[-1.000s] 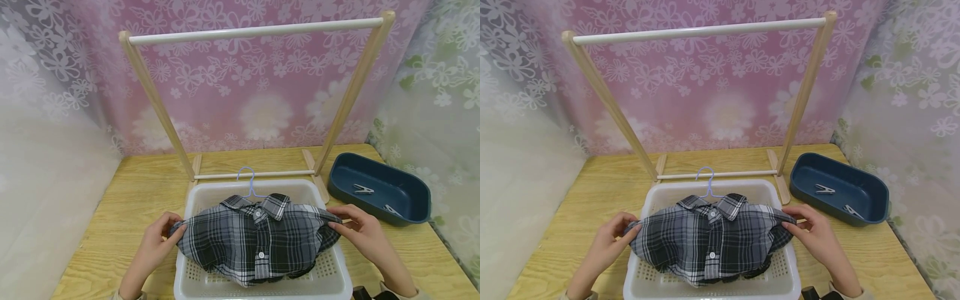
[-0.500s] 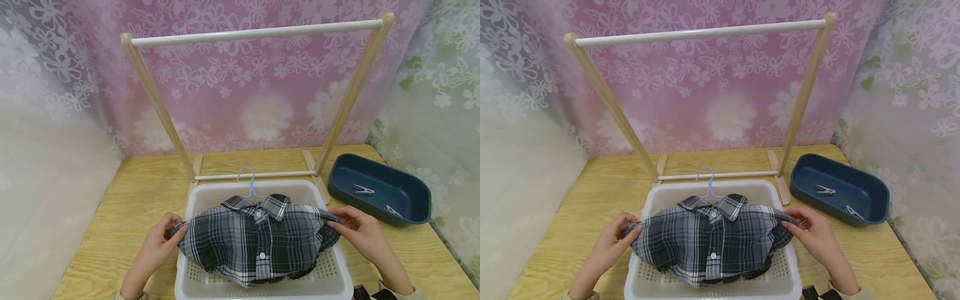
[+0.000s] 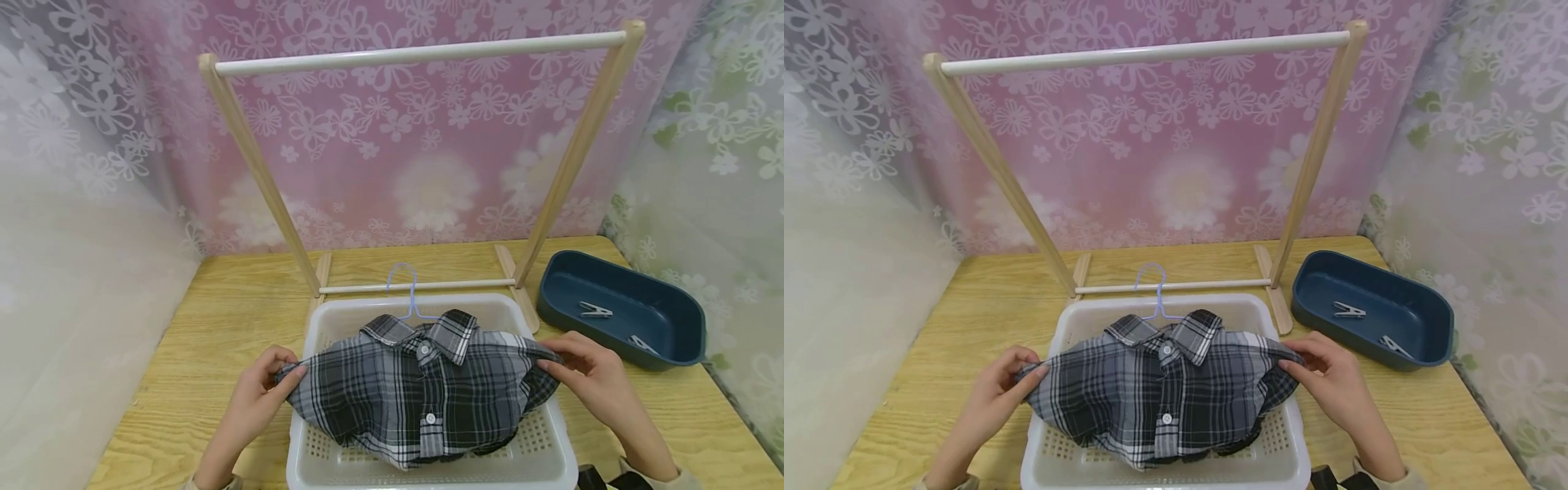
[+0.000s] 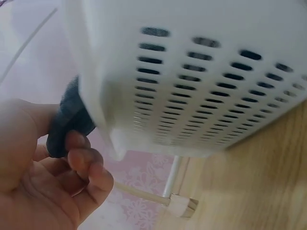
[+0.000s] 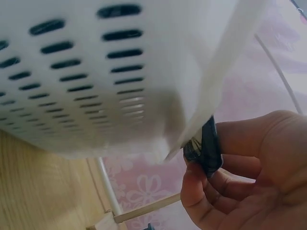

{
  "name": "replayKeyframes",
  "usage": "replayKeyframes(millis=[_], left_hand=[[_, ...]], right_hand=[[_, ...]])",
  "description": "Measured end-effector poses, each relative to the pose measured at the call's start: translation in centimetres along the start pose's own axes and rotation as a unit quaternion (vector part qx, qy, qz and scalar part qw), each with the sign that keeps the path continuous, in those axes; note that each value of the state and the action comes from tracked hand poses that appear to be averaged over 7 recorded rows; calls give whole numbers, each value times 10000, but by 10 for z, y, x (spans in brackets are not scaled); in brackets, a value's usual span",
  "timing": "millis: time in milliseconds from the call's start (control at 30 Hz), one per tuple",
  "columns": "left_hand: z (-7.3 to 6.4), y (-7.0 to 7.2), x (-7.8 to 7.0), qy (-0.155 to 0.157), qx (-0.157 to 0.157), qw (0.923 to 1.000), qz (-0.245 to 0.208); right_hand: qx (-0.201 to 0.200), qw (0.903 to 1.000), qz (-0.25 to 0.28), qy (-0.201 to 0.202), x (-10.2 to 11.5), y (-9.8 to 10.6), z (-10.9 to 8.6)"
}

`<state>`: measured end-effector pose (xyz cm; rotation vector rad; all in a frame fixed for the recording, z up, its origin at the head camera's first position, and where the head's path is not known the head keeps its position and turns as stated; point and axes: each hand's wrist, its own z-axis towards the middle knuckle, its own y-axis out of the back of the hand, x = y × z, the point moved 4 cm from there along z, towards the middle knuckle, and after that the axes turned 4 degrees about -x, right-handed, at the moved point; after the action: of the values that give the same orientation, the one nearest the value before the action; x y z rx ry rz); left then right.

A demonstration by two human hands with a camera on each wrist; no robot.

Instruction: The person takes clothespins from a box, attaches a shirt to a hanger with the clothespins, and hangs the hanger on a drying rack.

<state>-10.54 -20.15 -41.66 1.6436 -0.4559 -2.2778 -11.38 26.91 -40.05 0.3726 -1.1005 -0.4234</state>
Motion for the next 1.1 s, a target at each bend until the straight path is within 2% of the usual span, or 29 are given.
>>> replayKeyframes(millis=[167,267,467,600,800,1000,1100], left_hand=[[1,4,-10,-124,164,9970,-746],[3,8,-17,-284,273,9954,-873],[10,10,-27,-396,455,9963,-607],[15,10,-36,-502,318,9972,-449],[19,12,-47,-949,-30,9954,81],[24,15,-64,-1547,126,9878,-106],[28,19,-74,-1724,78,9850,-83]], right_hand=[[-116,9991,104,394,9,2,3],[-229,9979,8,611,14,4,6],[-477,9937,-174,994,23,7,12],[-490,9931,-83,1063,27,8,14],[-265,9921,12,1224,33,17,17],[-27,9878,420,1502,44,34,20],[64,9884,398,1465,49,37,23]])
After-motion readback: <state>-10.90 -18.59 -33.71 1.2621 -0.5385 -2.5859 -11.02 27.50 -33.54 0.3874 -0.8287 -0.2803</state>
